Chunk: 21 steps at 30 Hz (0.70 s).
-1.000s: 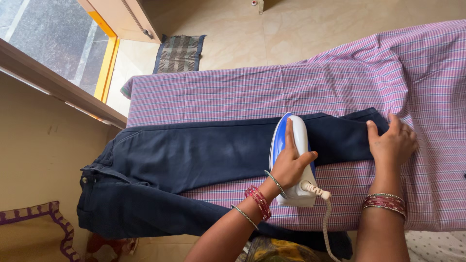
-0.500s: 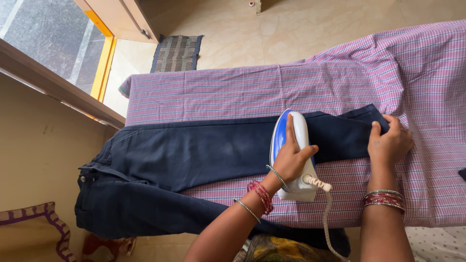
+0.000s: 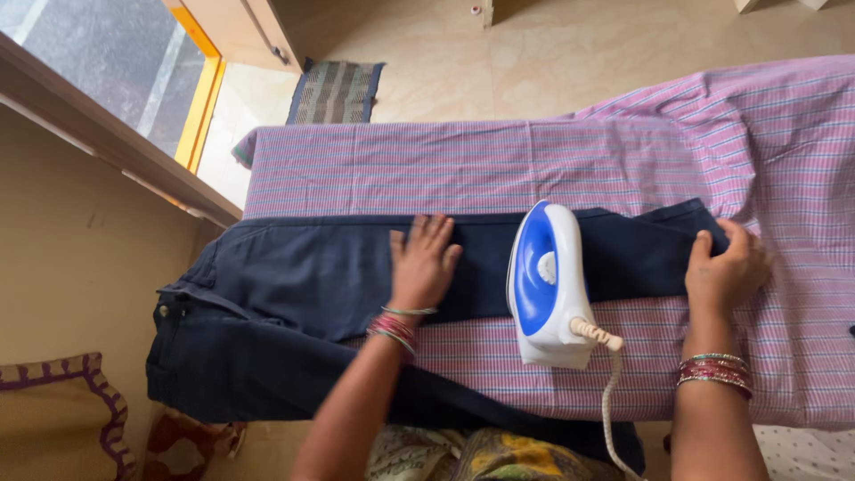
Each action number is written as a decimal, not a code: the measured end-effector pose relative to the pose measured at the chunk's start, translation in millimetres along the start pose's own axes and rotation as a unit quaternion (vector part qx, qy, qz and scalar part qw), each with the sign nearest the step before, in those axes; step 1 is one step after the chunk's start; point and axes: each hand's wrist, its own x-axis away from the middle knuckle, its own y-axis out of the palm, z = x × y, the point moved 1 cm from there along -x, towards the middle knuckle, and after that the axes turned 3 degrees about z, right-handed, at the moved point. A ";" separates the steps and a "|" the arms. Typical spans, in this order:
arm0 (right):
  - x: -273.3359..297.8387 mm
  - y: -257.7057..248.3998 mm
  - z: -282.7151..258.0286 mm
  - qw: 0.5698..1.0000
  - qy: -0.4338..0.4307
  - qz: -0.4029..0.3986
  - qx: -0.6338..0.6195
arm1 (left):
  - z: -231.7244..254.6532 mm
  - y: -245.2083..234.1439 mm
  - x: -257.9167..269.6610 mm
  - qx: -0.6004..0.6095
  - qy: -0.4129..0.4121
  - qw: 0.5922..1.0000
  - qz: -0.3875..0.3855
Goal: The person irons a pair of dark trousers on a bed using a blue and white iron, smoothing the fabric with one hand while moving the iron across the legs and pockets.
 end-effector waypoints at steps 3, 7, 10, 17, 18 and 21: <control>-5.1 -20.2 -14.3 0.996 -0.034 0.087 0.009 | -56.9 -26.2 -2.8 -0.107 -0.068 0.990 -0.055; -15.9 -65.7 -77.8 0.981 0.034 -0.032 -0.190 | -138.4 -63.3 -4.4 -0.135 -0.180 0.968 -0.115; -23.5 -97.7 -136.0 0.878 0.117 -0.281 -0.370 | -167.4 -59.1 1.8 -0.151 -0.213 0.958 -0.121; -65.6 -133.8 -229.0 0.729 0.095 -0.602 -0.312 | -174.5 -47.5 7.3 -0.165 -0.214 0.958 -0.092; -71.7 -132.9 -234.5 0.716 0.100 -0.622 -0.300 | -174.6 -47.3 7.1 -0.162 -0.218 0.958 -0.092; -84.1 -124.1 -244.5 0.759 0.018 -0.616 -0.210 | -174.2 -46.8 8.9 -0.161 -0.208 0.962 -0.067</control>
